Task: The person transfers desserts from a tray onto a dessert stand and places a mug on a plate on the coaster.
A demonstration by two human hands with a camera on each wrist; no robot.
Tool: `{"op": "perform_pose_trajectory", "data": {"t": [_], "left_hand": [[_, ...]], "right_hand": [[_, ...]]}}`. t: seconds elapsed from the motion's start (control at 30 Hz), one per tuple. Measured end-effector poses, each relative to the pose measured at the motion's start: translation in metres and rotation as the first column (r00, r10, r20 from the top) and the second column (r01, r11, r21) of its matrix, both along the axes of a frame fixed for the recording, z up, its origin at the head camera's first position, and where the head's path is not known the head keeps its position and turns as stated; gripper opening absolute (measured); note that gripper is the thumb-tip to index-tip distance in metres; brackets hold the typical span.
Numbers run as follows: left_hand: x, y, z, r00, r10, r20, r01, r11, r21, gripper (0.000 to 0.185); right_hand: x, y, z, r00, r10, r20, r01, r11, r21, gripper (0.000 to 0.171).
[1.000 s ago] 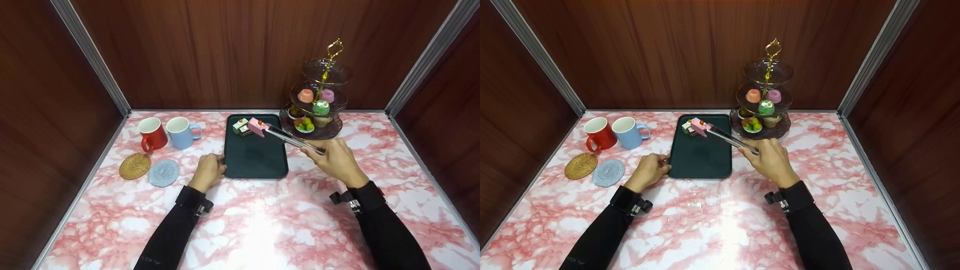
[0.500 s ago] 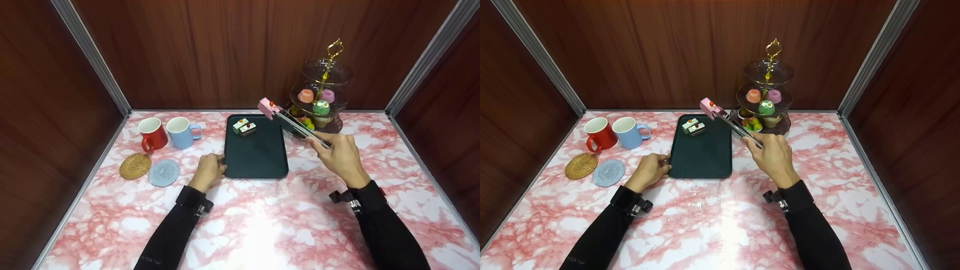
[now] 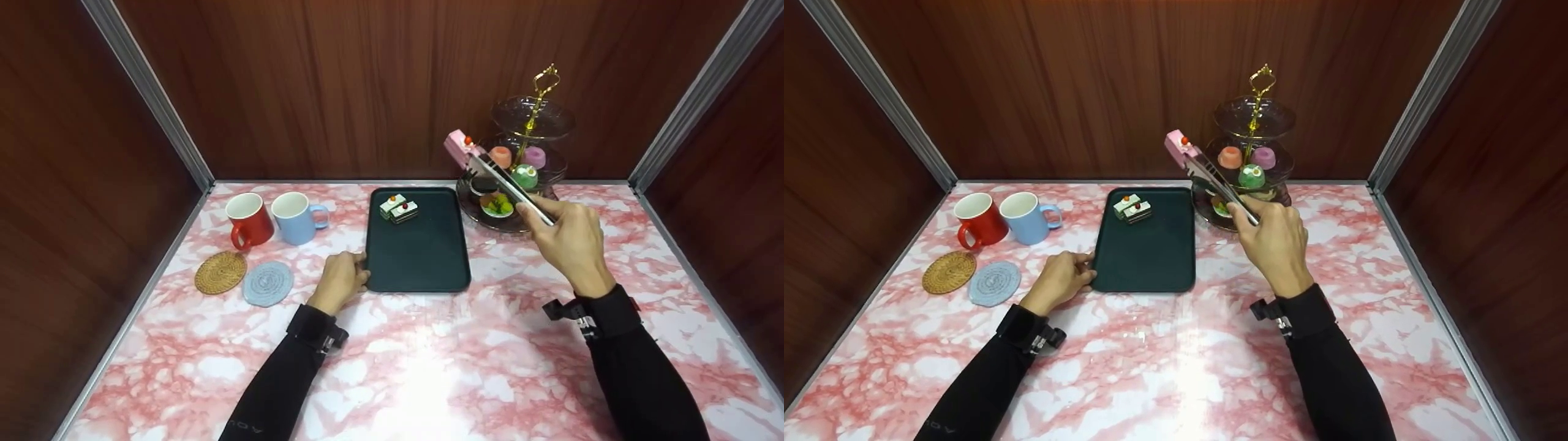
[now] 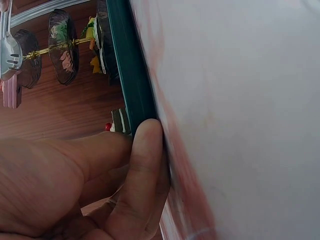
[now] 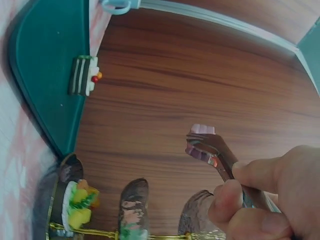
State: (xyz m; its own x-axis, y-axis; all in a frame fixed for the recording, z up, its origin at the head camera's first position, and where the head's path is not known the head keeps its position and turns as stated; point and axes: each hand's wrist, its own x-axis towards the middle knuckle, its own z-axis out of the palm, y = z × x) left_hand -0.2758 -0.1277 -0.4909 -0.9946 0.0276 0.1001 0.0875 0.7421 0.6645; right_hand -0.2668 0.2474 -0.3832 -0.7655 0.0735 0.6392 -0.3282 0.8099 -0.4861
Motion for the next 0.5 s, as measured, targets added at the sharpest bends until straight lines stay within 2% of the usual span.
{"op": "perform_pose_trajectory", "data": {"t": [0.27, 0.5], "left_hand": [[0.000, 0.001, 0.000, 0.999, 0.002, 0.036, -0.004, 0.999, 0.047, 0.040], [-0.001, 0.001, 0.000, 0.999, 0.002, 0.046, -0.005, 0.999, 0.050, 0.041]], "right_hand": [[-0.004, 0.003, 0.017, 0.997, -0.030, -0.074, 0.029, 1.000, -0.008, 0.031], [-0.009, 0.003, 0.031, 0.994, -0.038, -0.106, 0.034, 0.999, -0.036, 0.030]]}}
